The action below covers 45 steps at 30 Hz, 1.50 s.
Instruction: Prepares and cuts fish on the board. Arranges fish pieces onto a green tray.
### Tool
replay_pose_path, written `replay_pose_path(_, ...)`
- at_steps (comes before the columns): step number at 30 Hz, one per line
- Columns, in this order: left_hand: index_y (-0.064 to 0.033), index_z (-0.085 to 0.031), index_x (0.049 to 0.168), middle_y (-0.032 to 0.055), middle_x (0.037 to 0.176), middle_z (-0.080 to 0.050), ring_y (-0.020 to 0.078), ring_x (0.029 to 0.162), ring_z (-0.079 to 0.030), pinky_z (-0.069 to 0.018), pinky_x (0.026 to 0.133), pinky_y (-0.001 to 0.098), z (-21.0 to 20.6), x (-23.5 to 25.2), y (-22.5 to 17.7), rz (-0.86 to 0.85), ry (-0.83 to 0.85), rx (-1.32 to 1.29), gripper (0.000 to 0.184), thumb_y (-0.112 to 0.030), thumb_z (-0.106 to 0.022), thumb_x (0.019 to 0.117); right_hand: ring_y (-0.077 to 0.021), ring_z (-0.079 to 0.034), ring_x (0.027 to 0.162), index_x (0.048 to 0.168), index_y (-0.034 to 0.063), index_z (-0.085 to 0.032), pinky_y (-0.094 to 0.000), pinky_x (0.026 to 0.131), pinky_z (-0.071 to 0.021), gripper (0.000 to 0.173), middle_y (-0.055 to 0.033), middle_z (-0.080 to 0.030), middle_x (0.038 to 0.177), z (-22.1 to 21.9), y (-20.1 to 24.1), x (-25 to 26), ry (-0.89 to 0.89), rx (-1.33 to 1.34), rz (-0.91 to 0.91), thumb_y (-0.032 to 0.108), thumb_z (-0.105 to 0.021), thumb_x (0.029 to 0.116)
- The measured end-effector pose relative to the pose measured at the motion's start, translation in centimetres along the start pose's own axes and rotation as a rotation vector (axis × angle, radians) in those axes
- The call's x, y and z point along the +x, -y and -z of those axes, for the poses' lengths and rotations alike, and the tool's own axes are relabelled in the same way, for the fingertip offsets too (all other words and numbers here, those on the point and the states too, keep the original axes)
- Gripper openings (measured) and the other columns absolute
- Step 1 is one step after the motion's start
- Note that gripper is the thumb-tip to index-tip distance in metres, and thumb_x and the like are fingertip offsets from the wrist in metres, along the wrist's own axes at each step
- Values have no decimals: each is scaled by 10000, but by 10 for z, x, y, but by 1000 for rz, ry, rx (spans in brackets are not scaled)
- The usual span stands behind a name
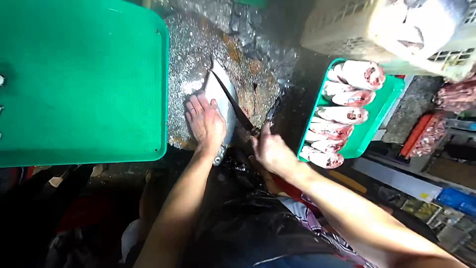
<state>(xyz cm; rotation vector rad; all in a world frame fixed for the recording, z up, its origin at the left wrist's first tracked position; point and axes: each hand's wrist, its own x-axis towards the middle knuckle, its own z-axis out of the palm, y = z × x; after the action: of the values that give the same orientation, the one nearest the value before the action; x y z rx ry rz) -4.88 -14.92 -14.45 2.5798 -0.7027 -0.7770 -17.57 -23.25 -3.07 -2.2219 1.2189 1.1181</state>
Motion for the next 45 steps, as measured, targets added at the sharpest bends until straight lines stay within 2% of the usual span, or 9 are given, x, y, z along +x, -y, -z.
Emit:
replay_pose_path(4, -50, -496, 1401, 220, 1424, -500, 400, 1346, -474, -452, 1019, 553, -6, -4, 1, 36, -10, 42, 489, -364, -292, 1087, -323, -707, 641, 1379, 1, -427, -522, 577, -593, 518, -133, -652, 733, -47, -10, 28, -161, 119, 104, 429, -405, 1089)
replay_pose_path(8, -47, -500, 1407, 223, 1400, -513, 396, 1342, -480, -449, 1038, 542, -9, 7, 1, 45, -62, 27, 495, -366, -306, 1084, -345, -737, 806, 1406, -7, -430, -530, 746, -607, 538, -155, -693, 835, -51, -17, 27, -83, 126, 46, 422, -416, 1082)
replay_pose_path(11, -57, -487, 1413, 222, 1418, -489, 400, 1346, -471, -451, 1042, 540, -11, -7, 4, 50, -55, 47, 493, -373, -291, 1089, -345, -740, 772, 1453, -20, -408, -528, 709, -617, 585, -163, -700, 824, -84, -27, 33, -161, 190, 57, 429, -411, 1078)
replay_pose_path(16, -10, -483, 1400, 259, 1441, -475, 409, 1379, -455, -422, 1110, 519, -11, -4, 1, 107, -89, -17, 536, -408, -319, 1082, -335, -729, 742, 1390, 18, -455, -536, 675, -607, 522, -147, -685, 805, -71, -45, 15, -135, 152, 118, 439, -390, 1088)
replay_pose_path(19, 1, -487, 1406, 243, 1411, -512, 374, 1358, -476, -395, 1144, 482, -10, -4, 11, 74, -149, -245, 526, -391, -396, 1067, -330, -721, 765, 1216, 48, -535, -531, 687, -595, 432, -124, -662, 777, -45, -57, -39, -95, 71, 117, 438, -400, 1089)
replay_pose_path(22, -15, -469, 1432, 230, 1409, -507, 364, 1356, -465, -379, 1154, 489, -13, -14, 21, 41, -159, -358, 513, -363, -393, 1063, -257, -679, 621, 1104, 56, -558, -439, 570, -570, 396, -55, -598, 651, -25, -59, -85, -255, 3, 211, 415, -392, 1076)
replay_pose_path(37, -43, -471, 1455, 226, 1408, -501, 385, 1342, -463, -403, 1108, 491, -19, -20, 17, 36, -159, -204, 513, -354, -332, 1071, -289, -713, 712, 1155, 104, -505, -480, 620, -581, 342, -67, -618, 700, 10, -13, -97, -17, -192, -29, 431, -442, 1080)
replay_pose_path(42, -21, -482, 1412, 220, 1445, -484, 379, 1373, -456, -418, 1092, 518, -14, -20, 13, 53, -62, -104, 487, -342, -313, 1086, -394, -736, 804, 1341, 22, -464, -575, 681, -603, 525, -173, -691, 848, -34, 16, -10, -91, -43, -39, 473, -415, 1077)
replay_pose_path(45, -33, -474, 1437, 217, 1465, -478, 378, 1391, -444, -404, 1110, 525, -14, -15, 10, 62, -68, -94, 493, -347, -311, 1094, -352, -711, 656, 1334, 34, -442, -535, 556, -584, 529, -142, -650, 733, -55, 10, 34, -214, 42, 87, 495, -397, 1077)
